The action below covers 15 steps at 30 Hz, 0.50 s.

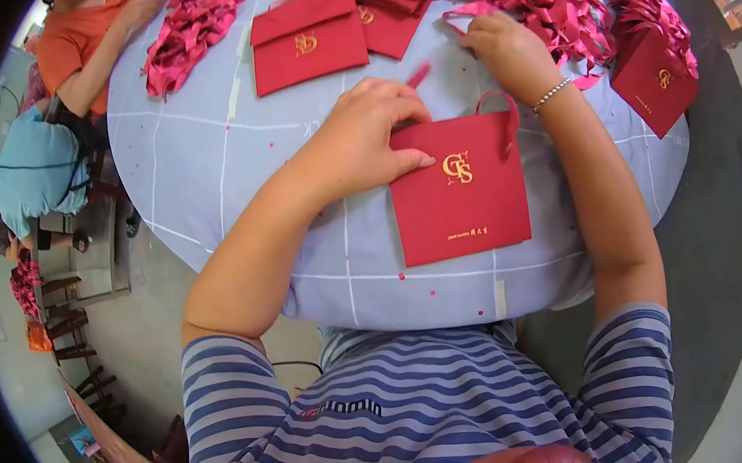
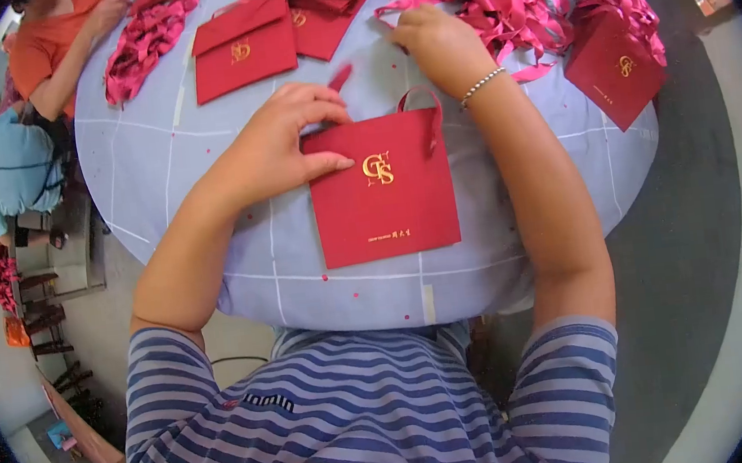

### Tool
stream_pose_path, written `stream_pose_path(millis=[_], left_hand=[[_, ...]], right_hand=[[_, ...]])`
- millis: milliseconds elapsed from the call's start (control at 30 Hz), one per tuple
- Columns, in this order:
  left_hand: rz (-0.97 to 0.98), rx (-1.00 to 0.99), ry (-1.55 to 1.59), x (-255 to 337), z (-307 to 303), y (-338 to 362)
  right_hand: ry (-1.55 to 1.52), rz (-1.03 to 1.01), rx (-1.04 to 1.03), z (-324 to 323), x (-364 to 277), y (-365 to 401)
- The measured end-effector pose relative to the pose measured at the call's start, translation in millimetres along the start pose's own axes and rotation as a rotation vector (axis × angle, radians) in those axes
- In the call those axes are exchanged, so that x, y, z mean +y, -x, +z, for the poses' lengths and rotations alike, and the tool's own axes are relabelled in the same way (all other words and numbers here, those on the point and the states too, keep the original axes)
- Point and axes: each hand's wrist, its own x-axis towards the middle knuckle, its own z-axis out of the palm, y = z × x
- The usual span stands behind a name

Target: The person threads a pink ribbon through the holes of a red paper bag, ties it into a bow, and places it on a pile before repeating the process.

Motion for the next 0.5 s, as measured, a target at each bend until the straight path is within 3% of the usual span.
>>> stream_pose_path(millis=[100, 167, 200, 300, 367, 400, 433, 500], left_hand=[[-0.035, -0.033, 0.04, -0.4, 1.0, -0.6], [-0.023, 0.002, 0.077, -0.9, 3.7, 0.2], [-0.01, 0.039, 0.094, 0.3, 3.7, 0.7], [-0.017, 0.074, 0.054, 3.7, 2.9, 0.4], [-0.028, 0.142, 0.084, 4.8, 5.8, 1.0], [-0.059, 0.089, 0.077, 5.5, 2.8, 0.1], [-0.09, 0.036, 0.071, 5.9, 0.3, 0.0], [-0.102, 0.054, 0.078, 6.1, 1.3, 1.4]], right_hand=[[-0.205, 0.099, 0.175, -12.0, -12.1, 2.9], [-0.468, 0.226, 0.178, -34.9, -35.0, 4.7], [-0.451, 0.167, 0.201, -47.1, -49.7, 4.3], [-0.817, 0.259, -0.103, -73.2, -94.5, 8.7], [-0.739, 0.139, -0.111, -72.0, -114.9, 5.9], [-0.665, 0.066, 0.032, -58.6, -116.7, 8.8], [-0.673, 0.06, 0.039, -57.1, -116.5, 10.0], [-0.531, 0.155, -0.125, -58.7, -112.3, 15.7]])
